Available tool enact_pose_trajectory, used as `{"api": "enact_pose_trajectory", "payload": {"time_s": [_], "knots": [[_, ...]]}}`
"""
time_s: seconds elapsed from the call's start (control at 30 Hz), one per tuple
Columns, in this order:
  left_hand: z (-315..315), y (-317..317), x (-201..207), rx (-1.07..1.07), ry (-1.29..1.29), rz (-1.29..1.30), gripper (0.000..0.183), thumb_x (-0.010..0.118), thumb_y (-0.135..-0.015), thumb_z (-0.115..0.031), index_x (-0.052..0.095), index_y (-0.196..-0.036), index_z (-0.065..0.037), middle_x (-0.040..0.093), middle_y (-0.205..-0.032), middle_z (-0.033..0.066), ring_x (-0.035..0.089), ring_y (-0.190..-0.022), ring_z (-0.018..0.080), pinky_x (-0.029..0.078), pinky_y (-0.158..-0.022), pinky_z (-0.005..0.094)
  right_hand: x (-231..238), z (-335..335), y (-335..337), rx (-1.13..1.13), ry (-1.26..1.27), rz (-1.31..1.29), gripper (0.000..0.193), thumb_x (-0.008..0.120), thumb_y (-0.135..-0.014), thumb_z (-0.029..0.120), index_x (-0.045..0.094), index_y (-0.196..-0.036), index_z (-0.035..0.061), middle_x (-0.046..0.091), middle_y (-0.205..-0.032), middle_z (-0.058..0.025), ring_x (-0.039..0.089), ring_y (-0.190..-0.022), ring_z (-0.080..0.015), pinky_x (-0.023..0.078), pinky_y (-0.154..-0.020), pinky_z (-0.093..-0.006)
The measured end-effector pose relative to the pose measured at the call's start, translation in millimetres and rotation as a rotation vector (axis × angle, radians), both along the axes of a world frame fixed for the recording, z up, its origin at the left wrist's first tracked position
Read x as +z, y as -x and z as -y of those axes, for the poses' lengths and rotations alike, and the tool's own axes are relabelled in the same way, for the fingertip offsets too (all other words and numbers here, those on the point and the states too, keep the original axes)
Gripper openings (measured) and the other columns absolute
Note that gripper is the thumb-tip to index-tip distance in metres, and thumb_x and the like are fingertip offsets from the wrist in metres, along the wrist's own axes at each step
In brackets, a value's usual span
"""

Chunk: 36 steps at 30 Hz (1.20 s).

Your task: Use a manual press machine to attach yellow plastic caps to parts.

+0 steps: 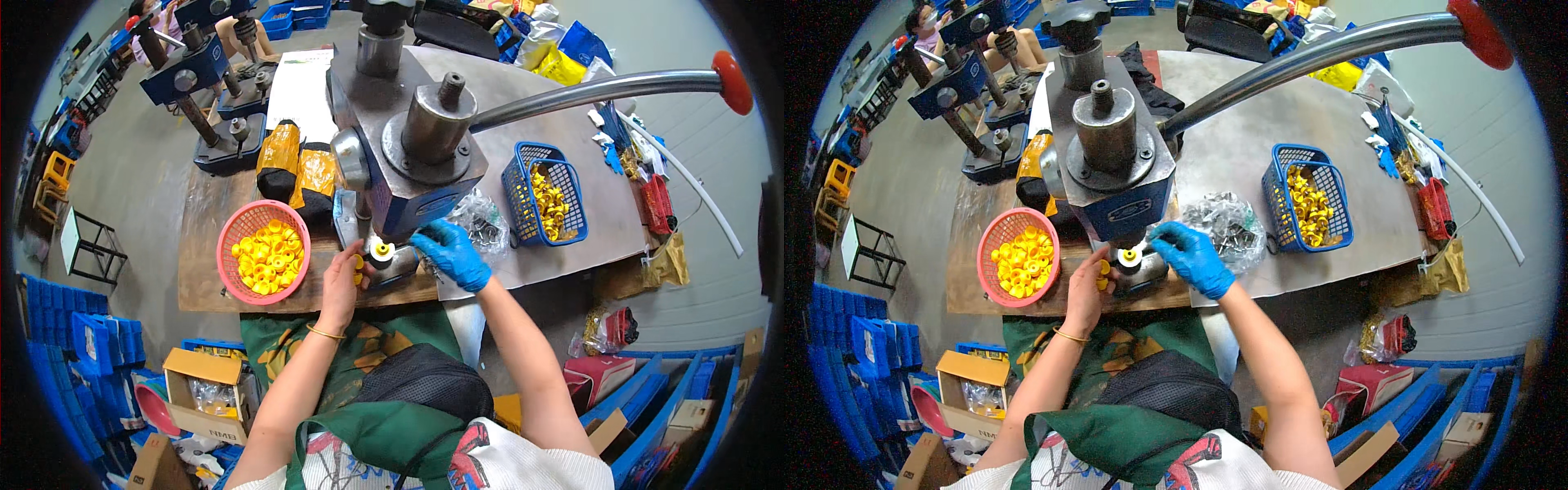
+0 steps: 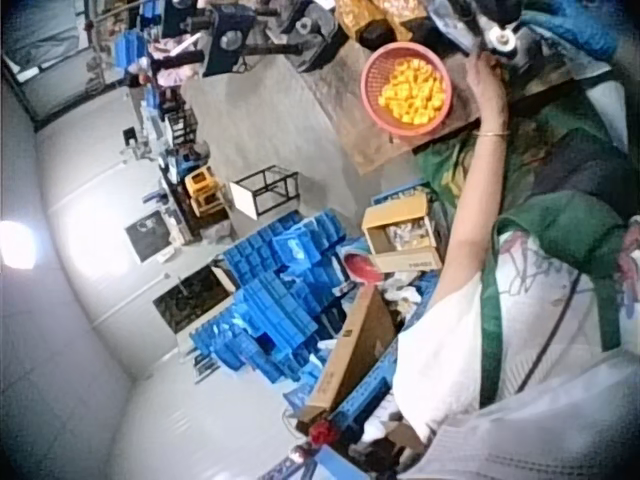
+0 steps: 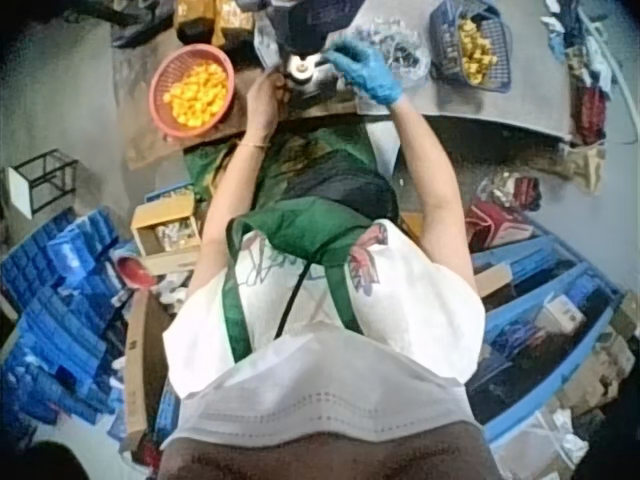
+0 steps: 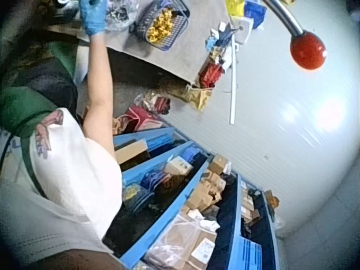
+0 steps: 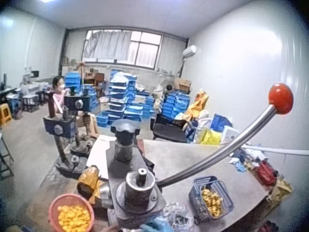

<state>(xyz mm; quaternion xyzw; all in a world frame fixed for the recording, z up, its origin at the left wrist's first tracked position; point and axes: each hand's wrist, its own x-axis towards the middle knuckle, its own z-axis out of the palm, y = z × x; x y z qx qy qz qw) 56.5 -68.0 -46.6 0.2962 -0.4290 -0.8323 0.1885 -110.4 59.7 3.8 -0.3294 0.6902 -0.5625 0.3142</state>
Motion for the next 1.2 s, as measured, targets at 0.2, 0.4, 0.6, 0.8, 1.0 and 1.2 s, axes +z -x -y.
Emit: {"api": "enact_pose_trajectory", "payload": {"time_s": [0.2,0.4,0.6,0.8,1.0,1.2], "knots": [[0,-7,8,0.044,0.07,0.065,0.033,0.048,-0.094,-0.014,0.05,-0.123,-0.001,0.059,-0.079,0.0018,0.05,-0.063,0.0058,0.039,-0.055,0.0189,-15,16,-16,0.044,-0.088,-0.418,0.016,0.064,-0.082,0.015,0.059,-0.087,0.0008,0.063,-0.08,-0.0147,0.061,-0.069,-0.026,0.048,-0.062,-0.0317],[-3,-5,6,0.031,0.063,0.055,0.03,0.054,-0.091,-0.014,0.054,-0.119,-0.002,0.059,-0.076,0.0012,0.048,-0.06,0.0035,0.037,-0.053,0.0166,-33,27,-13,0.09,-0.091,-0.844,0.022,0.067,-0.077,0.025,0.059,-0.077,0.0038,0.058,-0.075,-0.0163,0.056,-0.072,-0.0343,0.044,-0.062,-0.0418],[-2,-9,3,0.007,0.134,0.056,0.029,0.056,-0.09,-0.013,0.055,-0.117,-0.004,0.056,-0.073,-0.0006,0.045,-0.058,0.0029,0.036,-0.05,0.0164,-23,26,-11,0.096,-0.113,-0.704,0.023,0.068,-0.076,0.026,0.061,-0.075,0.0037,0.058,-0.078,-0.0167,0.056,-0.075,-0.0344,0.045,-0.064,-0.0424],[-9,-8,4,-0.057,0.228,0.096,0.03,0.055,-0.09,-0.014,0.054,-0.119,-0.005,0.053,-0.072,-0.002,0.044,-0.058,0.0027,0.035,-0.051,0.0158,-41,20,-8,0.159,-0.011,-0.531,0.018,0.066,-0.079,0.021,0.063,-0.085,0.0044,0.059,-0.082,-0.018,0.057,-0.079,-0.0353,0.046,-0.069,-0.0407],[-6,-13,-5,-0.011,0.325,0.09,0.029,0.059,-0.088,-0.014,0.058,-0.115,-0.006,0.054,-0.071,-0.0021,0.045,-0.057,0.0028,0.035,-0.049,0.0176,180,-9,18,-0.234,0.053,-1.008,0.036,0.056,-0.083,0.002,0.054,-0.118,0.0003,0.061,-0.111,-0.0148,0.06,-0.101,-0.0247,0.047,-0.087,-0.0334],[-17,0,-1,-0.059,0.248,0.044,0.026,0.06,-0.087,-0.015,0.059,-0.111,-0.005,0.055,-0.072,-0.0023,0.045,-0.058,0.0026,0.035,-0.048,0.0174,321,-88,111,-0.297,0.391,-1.242,0.034,0.054,-0.086,0.006,0.054,-0.119,-0.0001,0.063,-0.107,-0.0143,0.062,-0.096,-0.025,0.049,-0.085,-0.0349]]}}
